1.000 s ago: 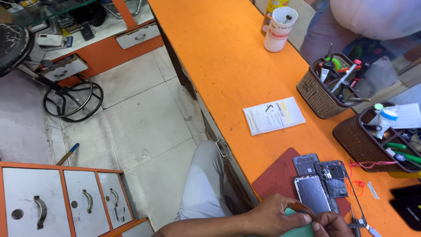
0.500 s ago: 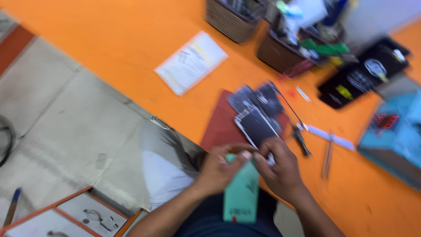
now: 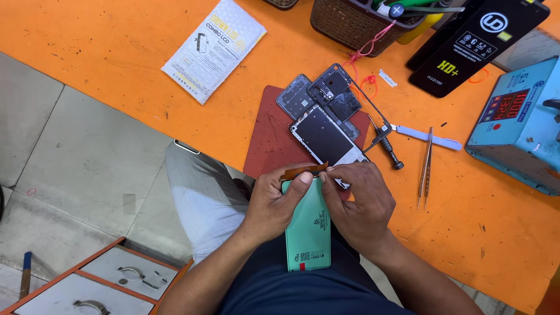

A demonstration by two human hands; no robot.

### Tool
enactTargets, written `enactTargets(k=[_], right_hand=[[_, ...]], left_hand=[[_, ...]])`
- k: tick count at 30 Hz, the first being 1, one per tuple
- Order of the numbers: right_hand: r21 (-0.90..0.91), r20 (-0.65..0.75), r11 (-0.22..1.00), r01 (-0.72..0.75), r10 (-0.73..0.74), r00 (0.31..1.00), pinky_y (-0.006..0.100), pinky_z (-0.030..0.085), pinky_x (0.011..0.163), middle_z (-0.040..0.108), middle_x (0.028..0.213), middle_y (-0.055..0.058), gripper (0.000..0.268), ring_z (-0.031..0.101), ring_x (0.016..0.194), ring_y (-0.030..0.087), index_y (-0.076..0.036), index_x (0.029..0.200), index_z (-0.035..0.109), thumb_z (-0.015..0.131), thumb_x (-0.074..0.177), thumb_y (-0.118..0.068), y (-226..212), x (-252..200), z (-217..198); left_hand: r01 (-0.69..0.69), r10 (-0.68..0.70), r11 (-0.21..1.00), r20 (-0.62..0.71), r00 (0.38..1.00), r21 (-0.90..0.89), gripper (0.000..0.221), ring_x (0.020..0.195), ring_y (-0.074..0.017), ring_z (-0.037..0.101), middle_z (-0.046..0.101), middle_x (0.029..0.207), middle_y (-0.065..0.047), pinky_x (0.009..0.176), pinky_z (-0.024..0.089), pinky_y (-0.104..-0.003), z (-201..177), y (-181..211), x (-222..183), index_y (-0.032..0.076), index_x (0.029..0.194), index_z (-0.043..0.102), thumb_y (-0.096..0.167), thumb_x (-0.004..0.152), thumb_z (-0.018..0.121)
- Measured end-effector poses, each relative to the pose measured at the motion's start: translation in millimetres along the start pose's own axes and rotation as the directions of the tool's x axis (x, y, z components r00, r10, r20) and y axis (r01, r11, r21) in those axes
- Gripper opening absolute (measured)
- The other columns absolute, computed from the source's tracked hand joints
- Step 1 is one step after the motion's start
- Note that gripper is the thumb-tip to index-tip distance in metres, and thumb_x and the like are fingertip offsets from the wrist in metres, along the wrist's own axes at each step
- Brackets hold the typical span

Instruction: The person removes the back cover and internal parts of a mobile phone using tweezers and hands. They then clean the frame, prepare a new screen component, and start reassembling the device by placing the battery back into the internal housing.

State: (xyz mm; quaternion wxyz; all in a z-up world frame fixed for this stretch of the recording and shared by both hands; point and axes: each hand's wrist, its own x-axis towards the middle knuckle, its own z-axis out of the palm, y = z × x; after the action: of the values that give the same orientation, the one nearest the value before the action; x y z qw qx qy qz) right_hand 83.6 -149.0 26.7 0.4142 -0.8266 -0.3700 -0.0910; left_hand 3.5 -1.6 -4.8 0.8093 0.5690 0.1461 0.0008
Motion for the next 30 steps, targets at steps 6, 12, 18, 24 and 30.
enactTargets(k=[6, 12, 18, 24, 30], right_hand=[[-0.033, 0.014, 0.984, 0.175, -0.175, 0.985, 0.037, 0.053, 0.073, 0.067, 0.096, 0.009, 0.025, 0.067, 0.084, 0.024, -0.002, 0.108, 0.06, 0.079, 0.092, 0.004, -7.9, -8.2, 5.5], [0.271, 0.271, 0.915, 0.299, -0.37, 0.888, 0.038, 0.053, 0.07, 0.066, 0.097, 0.011, 0.033, 0.063, 0.083, 0.027, -0.001, 0.112, 0.062, 0.074, 0.083, 0.008, -9.7, -21.5, -12.6], [-0.728, -0.01, 0.685, -0.017, 0.014, 1.0, 0.041, 0.05, 0.084, 0.061, 0.112, 0.016, 0.033, 0.063, 0.103, 0.032, 0.004, 0.128, 0.069, 0.072, 0.096, 0.001, 52.8, -0.4, -88.6], [-0.126, 0.219, 0.987, 0.104, -0.075, 0.973, 0.047, 0.045, 0.109, 0.057, 0.137, 0.011, 0.039, 0.052, 0.136, 0.033, -0.01, 0.116, 0.072, 0.088, 0.082, -0.02, 15.5, -3.8, -52.7], [-0.133, 0.26, 0.948, 0.29, -0.249, 0.933, 0.048, 0.042, 0.105, 0.064, 0.129, 0.006, 0.034, 0.053, 0.129, 0.032, -0.01, 0.115, 0.076, 0.088, 0.084, -0.018, -1.4, 8.3, -25.1]], left_hand=[[-0.105, 0.105, 0.993, 0.015, 0.994, 0.047, 0.055, 0.091, -0.0047, 0.068, 0.076, 0.1, -0.002, 0.08, 0.056, -0.022, -3.0, -7.5, 0.3, 0.0, 0.128, 0.07, 0.046, 0.111, 0.045], [-0.004, 0.004, 1.0, 0.005, 1.0, -0.02, 0.058, 0.071, -0.0039, 0.06, 0.067, 0.077, -0.001, 0.064, 0.051, -0.022, -8.6, -26.4, 0.1, -0.002, 0.121, 0.073, 0.047, 0.113, 0.042], [0.029, -0.022, 0.995, 0.077, 0.997, -0.093, 0.044, 0.077, -0.0036, 0.064, 0.071, 0.089, -0.001, 0.067, 0.054, -0.021, -8.1, -9.7, -3.7, -0.002, 0.126, 0.066, 0.035, 0.107, 0.053], [0.107, -0.097, 0.992, 0.142, 0.985, -0.064, 0.029, 0.074, -0.0032, 0.064, 0.072, 0.085, 0.0, 0.063, 0.052, -0.021, -6.2, -1.9, -6.7, 0.002, 0.121, 0.067, 0.022, 0.106, 0.054], [0.016, -0.029, 0.994, 0.112, 0.993, 0.112, 0.023, 0.069, -0.004, 0.061, 0.069, 0.079, 0.001, 0.062, 0.051, -0.024, -9.8, 6.4, -19.0, 0.002, 0.114, 0.069, 0.013, 0.103, 0.051]])
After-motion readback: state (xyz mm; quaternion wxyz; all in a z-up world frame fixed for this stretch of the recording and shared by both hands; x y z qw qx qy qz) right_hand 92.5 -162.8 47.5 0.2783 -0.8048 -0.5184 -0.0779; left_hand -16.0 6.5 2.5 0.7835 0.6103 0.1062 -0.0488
